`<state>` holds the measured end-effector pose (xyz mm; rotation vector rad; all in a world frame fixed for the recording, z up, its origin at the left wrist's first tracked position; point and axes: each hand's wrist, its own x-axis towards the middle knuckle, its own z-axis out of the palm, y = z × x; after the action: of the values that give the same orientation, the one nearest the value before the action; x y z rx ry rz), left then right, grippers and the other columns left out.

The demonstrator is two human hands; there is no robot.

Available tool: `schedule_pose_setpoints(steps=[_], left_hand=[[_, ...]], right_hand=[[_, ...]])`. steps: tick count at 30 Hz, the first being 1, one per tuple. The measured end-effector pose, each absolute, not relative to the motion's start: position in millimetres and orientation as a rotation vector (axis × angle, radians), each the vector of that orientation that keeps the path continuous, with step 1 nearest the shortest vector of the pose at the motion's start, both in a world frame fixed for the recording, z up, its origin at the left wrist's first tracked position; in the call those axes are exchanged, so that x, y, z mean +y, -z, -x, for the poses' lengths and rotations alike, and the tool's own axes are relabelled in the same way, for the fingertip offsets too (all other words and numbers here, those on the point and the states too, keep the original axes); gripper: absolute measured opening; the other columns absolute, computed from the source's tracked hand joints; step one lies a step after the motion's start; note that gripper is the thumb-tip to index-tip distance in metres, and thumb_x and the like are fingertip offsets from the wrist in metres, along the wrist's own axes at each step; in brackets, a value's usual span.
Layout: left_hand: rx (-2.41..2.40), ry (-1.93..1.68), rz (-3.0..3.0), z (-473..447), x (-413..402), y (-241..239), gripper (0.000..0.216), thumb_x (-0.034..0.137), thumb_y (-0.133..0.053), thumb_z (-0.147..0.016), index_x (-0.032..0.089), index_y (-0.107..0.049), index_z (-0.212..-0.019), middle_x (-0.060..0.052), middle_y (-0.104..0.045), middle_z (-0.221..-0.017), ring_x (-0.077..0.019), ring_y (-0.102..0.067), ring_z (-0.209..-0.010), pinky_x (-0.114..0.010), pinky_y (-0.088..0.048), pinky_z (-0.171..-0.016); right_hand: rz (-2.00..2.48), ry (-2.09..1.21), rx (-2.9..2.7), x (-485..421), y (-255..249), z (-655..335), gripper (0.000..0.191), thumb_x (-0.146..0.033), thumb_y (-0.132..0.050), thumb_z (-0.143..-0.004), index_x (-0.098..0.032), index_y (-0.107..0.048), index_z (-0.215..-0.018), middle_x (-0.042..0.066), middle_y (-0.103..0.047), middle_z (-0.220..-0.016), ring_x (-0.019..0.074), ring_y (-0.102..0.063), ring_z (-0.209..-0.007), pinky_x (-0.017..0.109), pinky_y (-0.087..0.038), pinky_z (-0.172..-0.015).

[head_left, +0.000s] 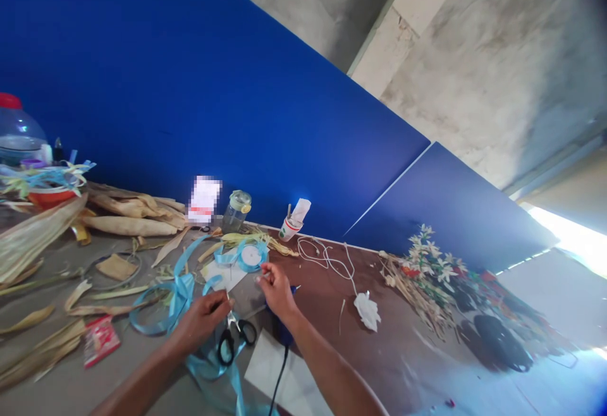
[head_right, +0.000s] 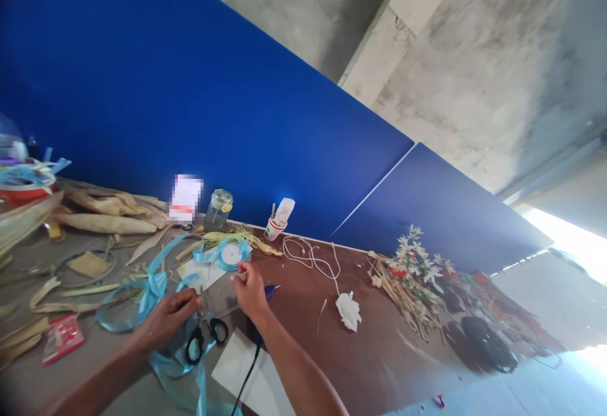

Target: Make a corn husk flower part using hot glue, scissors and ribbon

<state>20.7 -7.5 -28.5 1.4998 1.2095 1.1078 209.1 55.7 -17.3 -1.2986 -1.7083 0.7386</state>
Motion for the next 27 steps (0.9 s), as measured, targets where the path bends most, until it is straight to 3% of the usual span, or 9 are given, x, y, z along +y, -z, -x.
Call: schedule_pose_setpoints(steps=[5, 12, 18, 21, 24, 27], left_hand=[[1.284, -1.191, -1.449, -18, -5, 27, 0.041, 0.049, -0.049, -0.076, 0.02, -0.035, -0.051, 0.006, -0.027, -0.051, -0.0102, -0.03, -0.049, -0.023, -0.024, -0.047], [1.455, -1.588, -1.466, -14, -12, 14, 0.032, 0.04, -0.046, -0.082, 0.02, -0.044, -0.058, 0.005, -0.038, -0.052, -0.0114, -0.038, -0.05, -0.023, -0.032, -0.048], [1.326, -1.725, -1.846, -19, -23, 13, 0.016, 0.021, -0.044, -0.088, 0.019, -0.057, -0.079, -0.002, -0.059, -0.071, -0.0135, -0.054, -0.064, -0.024, -0.044, -0.062], [1.285, -1.784, -1.997, -20, -26, 15, 0.02, 0.012, -0.04, -0.088, 0.02, -0.057, -0.098, -0.004, -0.062, -0.078, -0.0145, -0.058, -0.072, -0.026, -0.047, -0.067], [1.294, -1.788, -2.121, -20, -28, 14, 0.035, 0.009, -0.04, -0.086, 0.021, -0.049, -0.118, -0.01, -0.061, -0.101, -0.0191, -0.058, -0.095, -0.035, -0.048, -0.081], [1.278, -1.765, -2.171, -19, -30, 10, 0.031, 0.012, -0.046, -0.085, 0.021, -0.052, -0.113, -0.012, -0.055, -0.111, -0.0217, -0.054, -0.103, -0.038, -0.047, -0.085]], right_hand=[[1.263, -0.799, -1.817, 46, 7, -168, 0.023, -0.022, -0.057, -0.073, -0.017, -0.063, -0.095, 0.004, -0.06, -0.089, 0.0103, -0.053, -0.059, 0.024, -0.047, -0.06], [1.289, -0.738, -1.886, 71, 4, -121, 0.02, -0.02, -0.057, -0.073, -0.016, -0.065, -0.09, 0.007, -0.064, -0.091, 0.0163, -0.06, -0.076, 0.028, -0.049, -0.072], [1.295, -0.765, -1.96, 86, 12, -92, 0.016, -0.018, -0.054, -0.076, -0.019, -0.068, -0.082, 0.003, -0.069, -0.083, 0.0161, -0.061, -0.08, 0.027, -0.047, -0.076], [1.242, -0.784, -2.04, 85, 17, -81, 0.016, -0.017, -0.053, -0.078, -0.02, -0.069, -0.077, 0.003, -0.07, -0.081, 0.0164, -0.062, -0.08, 0.026, -0.047, -0.076], [1.204, -0.786, -2.084, 82, 23, -72, 0.015, -0.023, -0.056, -0.081, -0.02, -0.07, -0.075, 0.004, -0.07, -0.08, 0.0176, -0.061, -0.079, 0.027, -0.046, -0.073], [1.136, -0.773, -2.162, 79, 27, -67, 0.009, -0.03, -0.065, -0.075, -0.023, -0.069, -0.071, 0.002, -0.068, -0.074, 0.0174, -0.06, -0.072, 0.028, -0.046, -0.068]])
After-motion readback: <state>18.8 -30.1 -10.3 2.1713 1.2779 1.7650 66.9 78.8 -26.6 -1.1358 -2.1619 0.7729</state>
